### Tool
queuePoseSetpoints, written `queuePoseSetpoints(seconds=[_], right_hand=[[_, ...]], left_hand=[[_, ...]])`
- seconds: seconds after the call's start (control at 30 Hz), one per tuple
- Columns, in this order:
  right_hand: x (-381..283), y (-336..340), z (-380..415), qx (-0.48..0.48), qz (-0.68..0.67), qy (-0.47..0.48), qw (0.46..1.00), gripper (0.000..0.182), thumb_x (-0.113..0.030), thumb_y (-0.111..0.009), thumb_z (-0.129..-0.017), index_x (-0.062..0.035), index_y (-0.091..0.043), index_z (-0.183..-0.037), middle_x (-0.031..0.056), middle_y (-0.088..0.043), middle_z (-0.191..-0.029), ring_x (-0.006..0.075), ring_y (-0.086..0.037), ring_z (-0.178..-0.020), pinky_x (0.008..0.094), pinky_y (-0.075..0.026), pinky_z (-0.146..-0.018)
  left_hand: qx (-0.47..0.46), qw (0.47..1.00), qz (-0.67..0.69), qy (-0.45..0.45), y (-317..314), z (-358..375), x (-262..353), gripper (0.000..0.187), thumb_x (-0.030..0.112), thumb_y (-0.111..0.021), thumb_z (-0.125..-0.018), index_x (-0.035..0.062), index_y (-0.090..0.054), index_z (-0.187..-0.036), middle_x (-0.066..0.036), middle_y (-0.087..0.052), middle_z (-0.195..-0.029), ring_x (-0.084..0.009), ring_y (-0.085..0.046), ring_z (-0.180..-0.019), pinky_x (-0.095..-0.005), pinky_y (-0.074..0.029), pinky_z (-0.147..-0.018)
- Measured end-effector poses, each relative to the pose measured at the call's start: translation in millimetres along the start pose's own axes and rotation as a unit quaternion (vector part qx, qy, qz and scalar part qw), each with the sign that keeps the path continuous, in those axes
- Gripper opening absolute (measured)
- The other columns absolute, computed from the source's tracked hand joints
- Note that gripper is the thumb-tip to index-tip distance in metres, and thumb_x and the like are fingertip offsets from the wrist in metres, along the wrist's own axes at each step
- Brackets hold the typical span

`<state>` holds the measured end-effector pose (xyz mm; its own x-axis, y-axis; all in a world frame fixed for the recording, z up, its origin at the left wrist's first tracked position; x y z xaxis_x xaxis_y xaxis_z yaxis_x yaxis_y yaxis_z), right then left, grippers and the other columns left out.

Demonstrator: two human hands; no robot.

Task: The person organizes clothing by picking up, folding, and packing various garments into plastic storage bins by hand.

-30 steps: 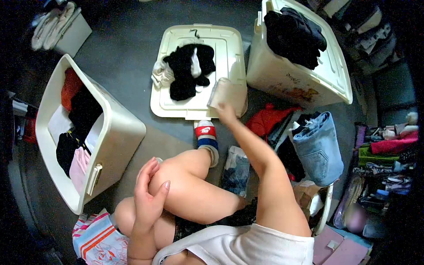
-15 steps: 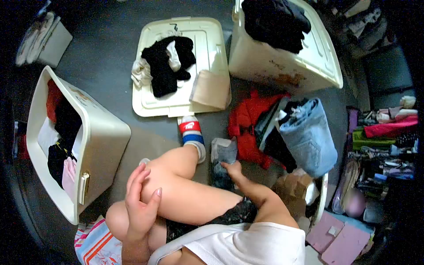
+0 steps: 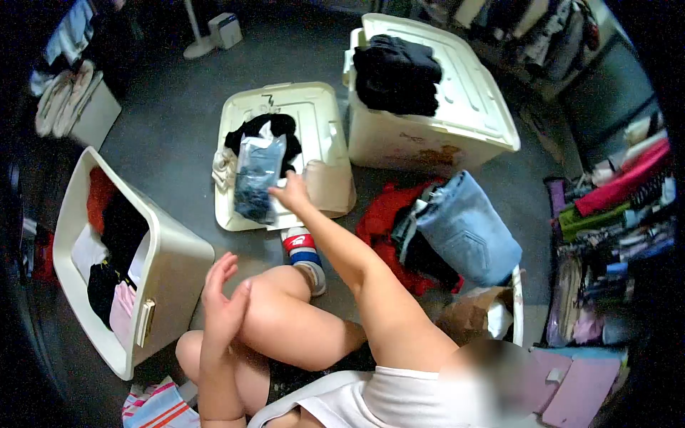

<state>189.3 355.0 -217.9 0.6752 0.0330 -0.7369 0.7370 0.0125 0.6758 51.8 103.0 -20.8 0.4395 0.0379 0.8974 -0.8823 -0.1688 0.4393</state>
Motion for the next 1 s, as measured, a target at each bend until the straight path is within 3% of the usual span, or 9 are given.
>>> queuePoseSetpoints(seconds=[0.13, 0.2, 0.33, 0.5, 0.6, 0.63, 0.73, 0.8, 1.0], right_hand=[[4, 32, 93, -0.129, -0.121, 0.013, 0.984, 0.040, -0.028, -0.070, -0.076, 0.0024, -0.064, -0.102, 0.0178, -0.067, -0.091, 0.0250, -0.065, -0.083, 0.0348, -0.051, -0.075], [33, 69, 163, -0.147, -0.142, -0.011, 0.979, 0.037, -0.029, -0.067, -0.077, 0.0012, -0.066, -0.097, 0.0174, -0.067, -0.093, 0.0316, -0.065, -0.086, 0.0374, -0.051, -0.078], [114, 153, 306, -0.142, 0.008, -0.051, 0.989, 0.034, -0.028, -0.065, -0.078, -0.0032, -0.067, -0.101, 0.0161, -0.068, -0.093, 0.0310, -0.065, -0.087, 0.0382, -0.050, -0.078], [198, 221, 439, -0.125, -0.031, -0.321, 0.938, 0.032, -0.029, -0.063, -0.080, -0.0006, -0.069, -0.092, 0.0122, -0.069, -0.084, 0.0191, -0.066, -0.076, 0.0319, -0.051, -0.070], [243, 224, 485, -0.114, 0.008, -0.401, 0.909, 0.039, -0.031, -0.064, -0.078, -0.0011, -0.067, -0.103, 0.0153, -0.068, -0.088, 0.0245, -0.065, -0.082, 0.0367, -0.051, -0.074], [254, 219, 494, -0.111, 0.004, -0.385, 0.916, 0.038, -0.029, -0.064, -0.076, -0.0011, -0.067, -0.102, 0.0201, -0.067, -0.092, 0.0314, -0.064, -0.088, 0.0404, -0.050, -0.078], [250, 230, 501, -0.067, 0.066, -0.279, 0.956, 0.037, -0.027, -0.062, -0.078, 0.0002, -0.066, -0.103, 0.0204, -0.064, -0.097, 0.0336, -0.061, -0.092, 0.0418, -0.049, -0.083], [246, 254, 495, 0.007, 0.179, -0.226, 0.957, 0.030, -0.021, -0.061, -0.073, 0.0004, -0.062, -0.093, 0.0212, -0.060, -0.100, 0.0383, -0.054, -0.098, 0.0427, -0.045, -0.087], [337, 244, 439, -0.230, 0.519, -0.156, 0.808, 0.043, -0.027, -0.048, -0.087, -0.0062, -0.054, -0.125, 0.0133, -0.043, -0.138, 0.0335, -0.032, -0.132, 0.0612, -0.011, -0.108]], left_hand=[[0.033, 0.999, 0.005, -0.025, 4, 11, 0, 0.045, 0.008, -0.065, -0.079, -0.0025, -0.051, -0.121, -0.017, -0.052, -0.125, -0.0276, -0.054, -0.108, -0.0369, -0.043, -0.094], [0.012, 0.999, 0.013, -0.042, 0, 20, 2, 0.046, 0.008, -0.065, -0.080, -0.0019, -0.051, -0.122, -0.016, -0.052, -0.125, -0.0271, -0.054, -0.108, -0.0363, -0.042, -0.095], [-0.049, 0.996, 0.060, -0.044, -11, 30, -3, 0.046, 0.010, -0.064, -0.084, -0.0009, -0.049, -0.126, -0.014, -0.053, -0.124, -0.0254, -0.052, -0.110, -0.0353, -0.041, -0.096], [-0.087, 0.987, 0.131, -0.023, -24, 25, -10, 0.044, 0.009, -0.062, -0.086, -0.0015, -0.048, -0.126, -0.010, -0.053, -0.119, -0.0160, -0.053, -0.102, -0.0265, -0.043, -0.086], [-0.077, 0.993, 0.085, -0.022, -25, 14, -23, 0.043, 0.010, -0.061, -0.087, -0.0022, -0.047, -0.126, -0.010, -0.054, -0.116, -0.0148, -0.053, -0.100, -0.0265, -0.045, -0.083], [-0.068, 0.995, 0.052, -0.043, -24, 8, -26, 0.042, 0.010, -0.061, -0.087, -0.0024, -0.048, -0.125, -0.010, -0.054, -0.116, -0.0159, -0.054, -0.100, -0.0279, -0.045, -0.084], [-0.020, 0.987, -0.126, -0.095, -38, 2, 1, 0.039, 0.013, -0.060, -0.087, 0.0002, -0.051, -0.123, -0.015, -0.052, -0.123, -0.0249, -0.056, -0.104, -0.0346, -0.044, -0.090], [-0.030, 0.953, -0.147, -0.262, -68, 10, 52, 0.040, 0.013, -0.060, -0.087, 0.0035, -0.052, -0.125, -0.017, -0.050, -0.127, -0.0282, -0.052, -0.114, -0.0363, -0.041, -0.095], [-0.123, 0.816, -0.293, -0.483, -203, 58, 188, 0.062, 0.006, -0.071, -0.072, 0.0114, -0.050, -0.130, -0.016, -0.038, -0.141, -0.0371, -0.036, -0.129, -0.0444, -0.031, -0.106]])
Point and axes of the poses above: each hand's wrist, its own z-axis away from the middle knuckle, its own y-axis out of the back of the hand, x = y × z, the point moved 5 cm from there along -z, towards the middle knuckle
